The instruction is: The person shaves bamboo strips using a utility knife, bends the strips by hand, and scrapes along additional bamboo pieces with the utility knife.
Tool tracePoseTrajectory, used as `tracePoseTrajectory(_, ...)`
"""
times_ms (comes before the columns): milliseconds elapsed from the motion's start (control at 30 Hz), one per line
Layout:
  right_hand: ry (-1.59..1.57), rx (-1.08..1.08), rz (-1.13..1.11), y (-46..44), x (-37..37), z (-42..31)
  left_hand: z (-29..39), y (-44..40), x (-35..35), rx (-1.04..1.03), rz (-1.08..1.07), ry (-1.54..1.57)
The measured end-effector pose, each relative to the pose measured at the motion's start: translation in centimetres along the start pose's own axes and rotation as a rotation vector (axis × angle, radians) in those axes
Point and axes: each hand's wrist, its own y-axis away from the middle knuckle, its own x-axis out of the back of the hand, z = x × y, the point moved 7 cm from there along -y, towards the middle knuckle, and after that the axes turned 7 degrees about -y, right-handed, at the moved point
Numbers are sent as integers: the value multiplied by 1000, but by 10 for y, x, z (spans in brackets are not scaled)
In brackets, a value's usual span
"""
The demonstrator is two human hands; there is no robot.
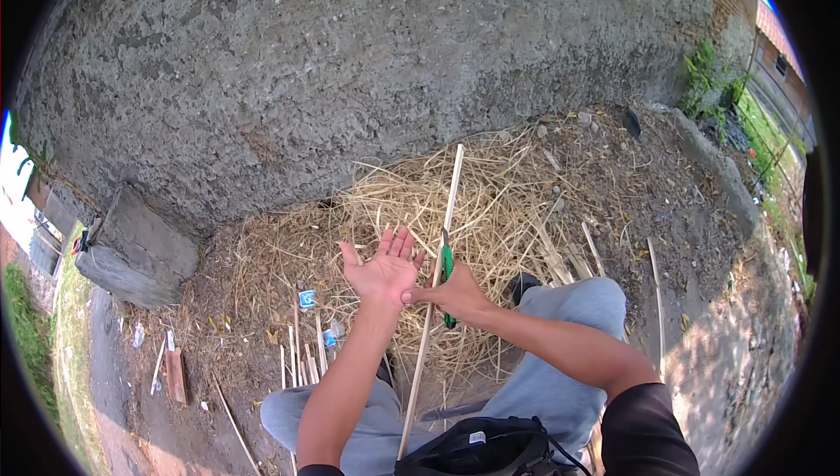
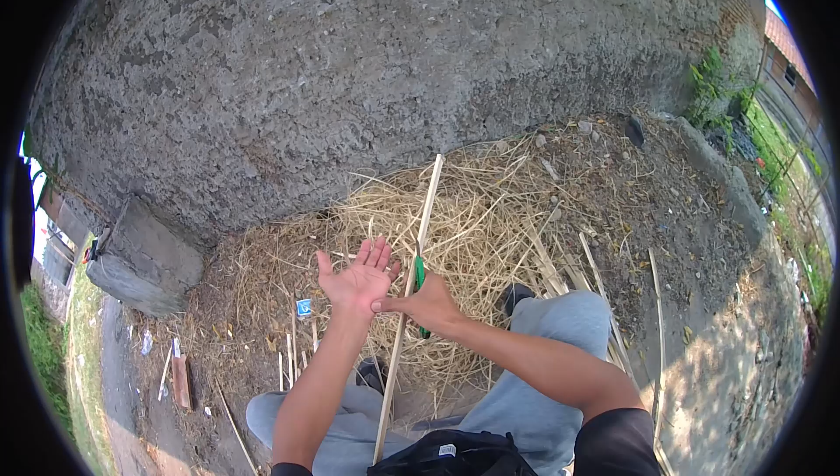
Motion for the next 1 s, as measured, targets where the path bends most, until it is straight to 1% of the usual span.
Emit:
tracePoseTrajectory(67,-38,-33,-7,2,2,13,-5,4,8,21,-11,-114)
tracePoseTrajectory(167,-96,-88,-10,3,7,19,-12,17,19,69,-52,-152)
tracePoseTrajectory(200,-96,-35,24,0,12,14,-19,22,19,105,-51,-94)
tracePoseTrajectory(233,-95,19,59,-1,17,10,-22,28,19,108,-52,-101)
tracePoseTrajectory(267,-118,83,110,-4,18,8,-27,34,20,131,-37,-143)
tracePoseTrajectory(300,-120,89,117,-3,18,4,-30,42,17,152,-26,-184)
tracePoseTrajectory(333,-136,23,139,-1,19,4,-29,48,18,153,9,-428)
tracePoseTrajectory(367,-151,-42,160,1,20,5,-32,54,21,152,0,-431)
tracePoseTrajectory(400,-61,-26,185,2,20,2,-36,61,30,181,15,-870)
tracePoseTrajectory(433,-61,-18,185,2,19,3,-37,68,36,203,36,-1309)
tracePoseTrajectory(500,-73,-30,176,2,17,4,-42,82,37,205,24,-1283)
tracePoseTrajectory(533,-36,-65,72,1,13,4,-42,88,38,213,14,-1256)
tracePoseTrajectory(567,-40,-62,68,3,13,2,-39,91,42,208,18,-1259)
tracePoseTrajectory(633,183,3,-44,2,6,-7,-32,95,36,177,10,-1170)
tracePoseTrajectory(667,194,11,-49,-1,10,-6,-28,99,35,181,38,-1107)
tracePoseTrajectory(767,491,525,199,2,36,-33,-14,105,31,188,54,-985)
tracePoseTrajectory(800,504,529,188,4,44,-38,-10,109,29,167,73,-980)
tracePoseTrajectory(833,570,596,191,11,52,-55,-6,111,30,162,74,-964)
tracePoseTrajectory(867,634,665,195,20,57,-72,-1,112,31,137,62,-1040)
tracePoseTrajectory(900,641,668,186,29,59,-85,2,114,31,112,50,-1119)
tracePoseTrajectory(933,705,559,138,33,59,-93,7,119,27,62,78,-1198)
tracePoseTrajectory(967,765,446,93,34,59,-91,9,121,28,61,78,-1193)
tracePoseTrajectory(1000,770,445,90,35,59,-90,11,124,30,73,59,-1282)
